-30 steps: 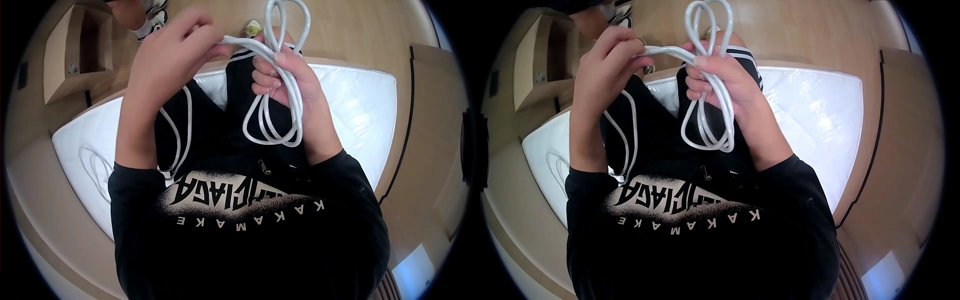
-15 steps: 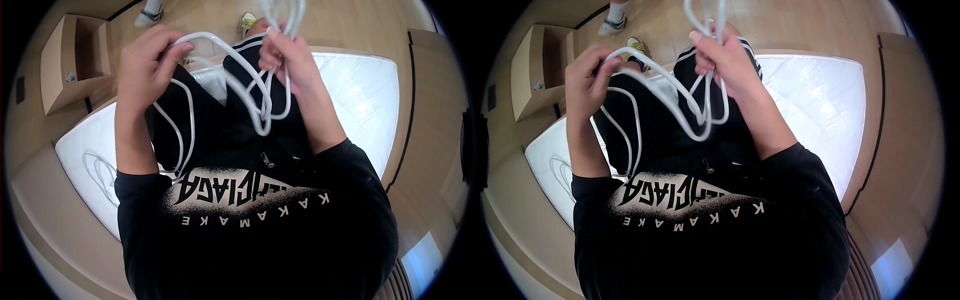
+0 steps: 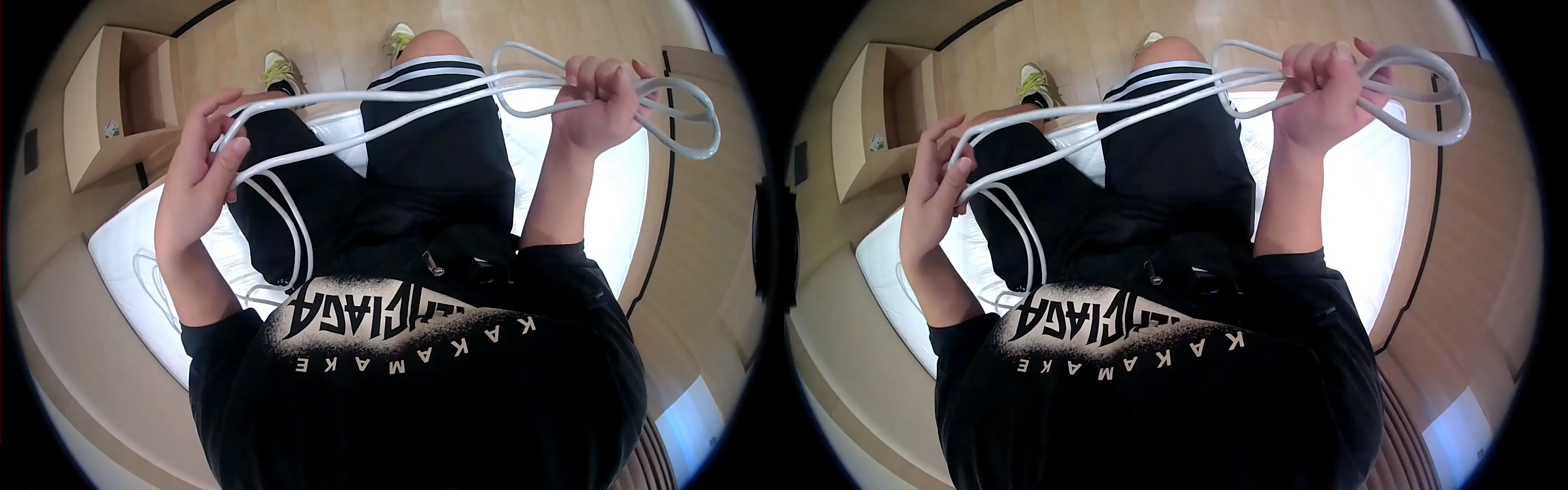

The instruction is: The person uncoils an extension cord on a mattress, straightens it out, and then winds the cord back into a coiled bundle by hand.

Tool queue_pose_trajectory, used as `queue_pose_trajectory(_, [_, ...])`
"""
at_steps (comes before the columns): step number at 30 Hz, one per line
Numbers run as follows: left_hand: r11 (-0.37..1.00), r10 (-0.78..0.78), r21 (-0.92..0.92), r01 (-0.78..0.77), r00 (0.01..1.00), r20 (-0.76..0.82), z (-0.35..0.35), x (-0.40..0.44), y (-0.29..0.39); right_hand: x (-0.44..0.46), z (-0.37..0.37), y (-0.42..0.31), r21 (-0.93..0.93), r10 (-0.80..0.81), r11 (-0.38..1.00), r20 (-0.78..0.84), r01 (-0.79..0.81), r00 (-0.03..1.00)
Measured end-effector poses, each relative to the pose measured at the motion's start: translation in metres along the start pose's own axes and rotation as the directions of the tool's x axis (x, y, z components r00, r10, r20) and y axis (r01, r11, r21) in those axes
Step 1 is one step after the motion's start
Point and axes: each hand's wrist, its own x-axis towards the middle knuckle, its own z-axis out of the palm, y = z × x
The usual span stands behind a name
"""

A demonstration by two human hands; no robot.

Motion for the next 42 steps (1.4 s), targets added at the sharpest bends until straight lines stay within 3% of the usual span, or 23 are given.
queue_pose_trajectory(3, [0.979, -0.088, -0.169, 0.114, 0.984, 0.153, -0.025, 0.007, -0.032, 0.002, 0.003, -0.009, -0.048, 0.000, 0.999, -0.042, -0.002, 0.999])
queue_pose_trajectory(5, [0.990, 0.047, -0.138, -0.009, 0.961, 0.274, -0.029, 0.006, -0.065, 0.008, 0.000, -0.010, -0.088, -0.014, 0.996, -0.030, 0.011, 0.999])
queue_pose_trajectory(7, [0.993, 0.044, 0.088, -0.080, 0.936, 0.350, -0.026, 0.006, -0.050, 0.014, -0.011, -0.013, -0.090, -0.024, 0.996, -0.103, 0.014, 0.994])
queue_pose_trajectory(10, [0.966, 0.154, 0.158, -0.205, 0.945, 0.288, -0.019, 0.004, -0.046, 0.022, -0.025, -0.026, 0.018, 0.027, 1.000, -0.252, -0.023, 0.967])
queue_pose_trajectory(13, [0.957, 0.169, 0.209, -0.202, 0.972, 0.166, -0.012, 0.007, -0.044, 0.017, -0.013, -0.031, -0.233, -0.103, 0.971, -0.227, 0.049, 0.969])
queue_pose_trajectory(14, [0.963, 0.144, 0.211, -0.166, 0.983, 0.116, -0.009, 0.009, -0.050, 0.012, -0.020, -0.025, -0.218, -0.181, 0.962, -0.071, 0.162, 0.981])
queue_pose_trajectory(15, [0.969, 0.120, 0.210, -0.132, 0.990, 0.069, -0.005, 0.011, -0.053, 0.007, -0.019, -0.017, -0.353, -0.247, 0.905, 0.020, 0.238, 0.969])
queue_pose_trajectory(18, [0.964, 0.033, 0.257, -0.062, 0.993, 0.117, 0.017, 0.006, -0.014, -0.020, -0.019, 0.014, -0.575, -0.364, 0.647, 0.344, 0.501, 0.866])
queue_pose_trajectory(21, [0.957, 0.142, 0.237, -0.170, 0.981, 0.130, 0.039, 0.005, 0.015, -0.045, 0.029, 0.010, -0.521, -0.181, 0.621, 0.632, 0.586, 0.753])
queue_pose_trajectory(23, [0.962, 0.231, 0.121, -0.246, 0.965, 0.128, 0.045, 0.015, 0.018, -0.061, 0.038, 0.024, -0.377, -0.023, 0.857, 0.656, 0.353, 0.755])
queue_pose_trajectory(25, [0.979, 0.162, 0.122, -0.164, 0.986, 0.023, 0.048, 0.023, 0.020, -0.076, 0.056, 0.027, -0.224, 0.156, 0.974, 0.604, -0.021, 0.781])
queue_pose_trajectory(28, [0.994, 0.094, 0.058, -0.092, 0.995, -0.027, 0.048, 0.025, 0.028, -0.081, 0.057, 0.019, -0.328, 0.547, 0.837, 0.525, -0.438, 0.653])
queue_pose_trajectory(30, [0.998, 0.068, -0.013, -0.068, 0.997, 0.047, 0.047, 0.026, 0.035, -0.082, 0.061, 0.014, -0.363, 0.626, 0.780, 0.452, -0.511, 0.636])
queue_pose_trajectory(34, [0.986, 0.142, 0.087, -0.141, 0.990, -0.006, 0.064, 0.039, 0.034, -0.084, 0.057, 0.028, -0.169, 0.636, 0.684, 0.616, -0.710, 0.465])
queue_pose_trajectory(37, [0.993, 0.064, 0.100, -0.058, 0.996, -0.059, 0.072, 0.048, 0.035, -0.079, 0.066, 0.015, -0.161, 0.619, 0.656, 0.674, -0.737, 0.403])
queue_pose_trajectory(40, [0.884, 0.116, 0.464, -0.049, 0.986, -0.117, 0.077, 0.047, 0.049, -0.087, 0.075, 0.011, -0.330, 0.732, 0.615, 0.575, -0.716, 0.365])
queue_pose_trajectory(42, [0.837, 0.279, 0.508, -0.202, 0.957, -0.080, 0.080, 0.055, 0.031, -0.091, 0.081, 0.009, -0.428, 0.798, 0.565, 0.503, -0.706, 0.334])
